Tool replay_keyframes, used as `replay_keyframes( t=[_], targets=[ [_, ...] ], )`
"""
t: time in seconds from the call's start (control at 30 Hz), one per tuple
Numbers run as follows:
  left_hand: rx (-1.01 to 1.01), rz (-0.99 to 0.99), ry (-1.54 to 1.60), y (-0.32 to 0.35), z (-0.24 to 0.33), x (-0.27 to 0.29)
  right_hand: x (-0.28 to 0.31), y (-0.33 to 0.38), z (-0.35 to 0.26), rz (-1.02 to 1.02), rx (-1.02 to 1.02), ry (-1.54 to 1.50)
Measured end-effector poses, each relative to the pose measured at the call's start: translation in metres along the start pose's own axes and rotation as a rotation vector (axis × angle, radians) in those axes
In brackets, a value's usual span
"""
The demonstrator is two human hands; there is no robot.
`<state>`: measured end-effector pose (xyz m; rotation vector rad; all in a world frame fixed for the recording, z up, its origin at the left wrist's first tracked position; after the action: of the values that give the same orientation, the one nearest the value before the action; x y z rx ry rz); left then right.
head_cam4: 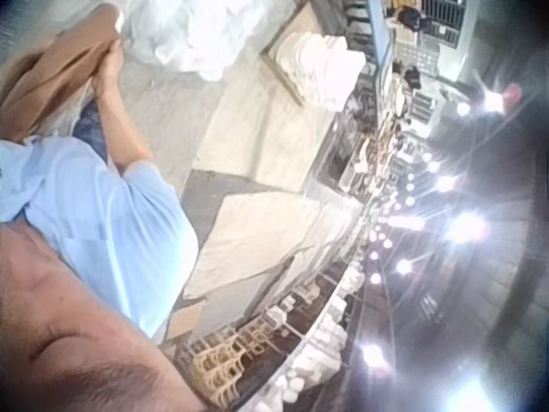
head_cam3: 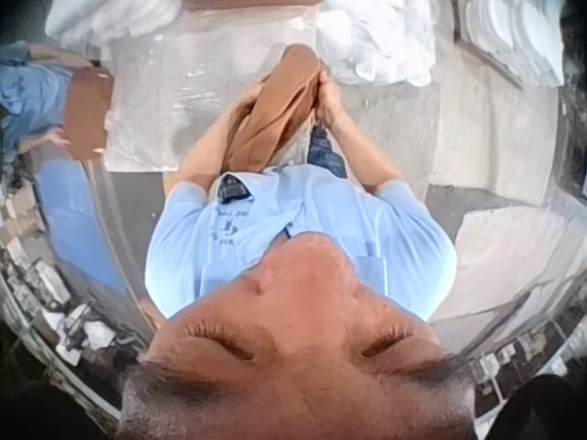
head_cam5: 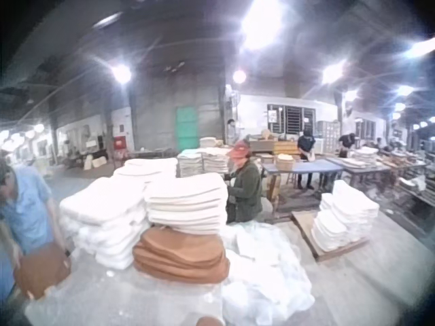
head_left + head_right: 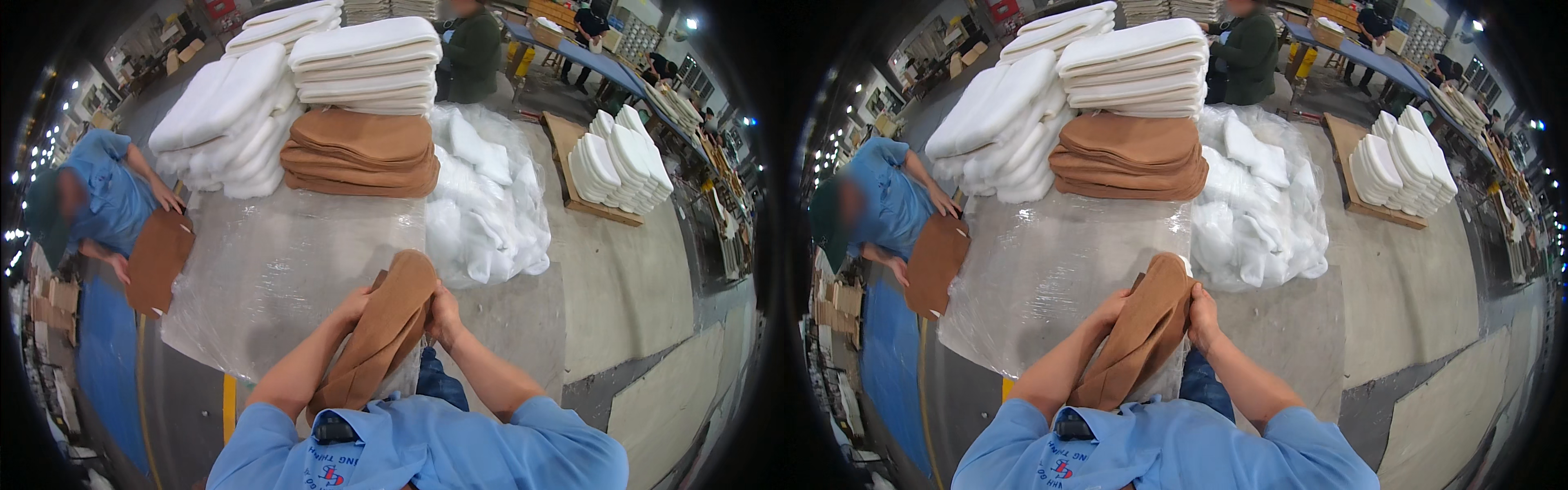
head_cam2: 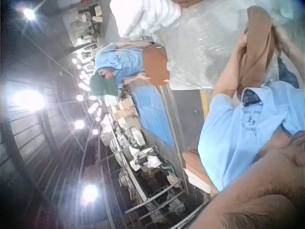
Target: The person inserts white foam inserts into brown fabric covers one by one, aligning edges and smoothing the material. The person stacks the finished covered cushions on a nearby pile.
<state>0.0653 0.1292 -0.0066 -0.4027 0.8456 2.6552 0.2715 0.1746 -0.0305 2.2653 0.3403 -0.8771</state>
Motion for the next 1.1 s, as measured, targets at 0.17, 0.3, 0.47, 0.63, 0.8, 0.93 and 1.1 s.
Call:
replay_keyframes(
  t=[0.17,0.3,0.47,0.63,0.8,0.93,1.1],
  targets=[
    [-0.072,0.011,0.196,-0.038,-0.008,-0.015,0.027,-0.019,0.027,-0.171,0.141,-0.028],
    [-0.093,0.256,-0.206,-0.050,-0.009,-0.030,0.058,-0.004,0.053,-0.302,0.093,0.083],
    [-0.177,0.418,-0.424,-0.067,-0.014,-0.042,0.078,0.036,0.060,-0.405,-0.133,0.367],
    [-0.110,0.374,-0.390,-0.082,0.002,-0.040,0.086,0.045,0.074,-0.499,-0.200,0.490],
    [-0.115,0.361,-0.412,-0.096,0.006,-0.033,0.084,0.050,0.084,-0.572,-0.187,0.550],
    [-0.129,0.349,-0.453,-0.100,0.014,-0.029,0.078,0.048,0.084,-0.588,-0.193,0.580],
    [-0.163,0.273,-0.453,-0.088,0.023,-0.029,0.090,0.038,0.042,-0.363,-0.048,0.773]
  ],
)
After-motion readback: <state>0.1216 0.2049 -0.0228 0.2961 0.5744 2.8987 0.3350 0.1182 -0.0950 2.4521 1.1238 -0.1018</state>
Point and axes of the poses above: each hand's wrist, its own y-axis away from the middle knuckle, its own x-axis out of the back of the hand, z = x × y, the point moved 2 cm from there along -y, towards the middle knuckle, and after that the axes turned 15 degrees about -z, right-handed, at the moved point
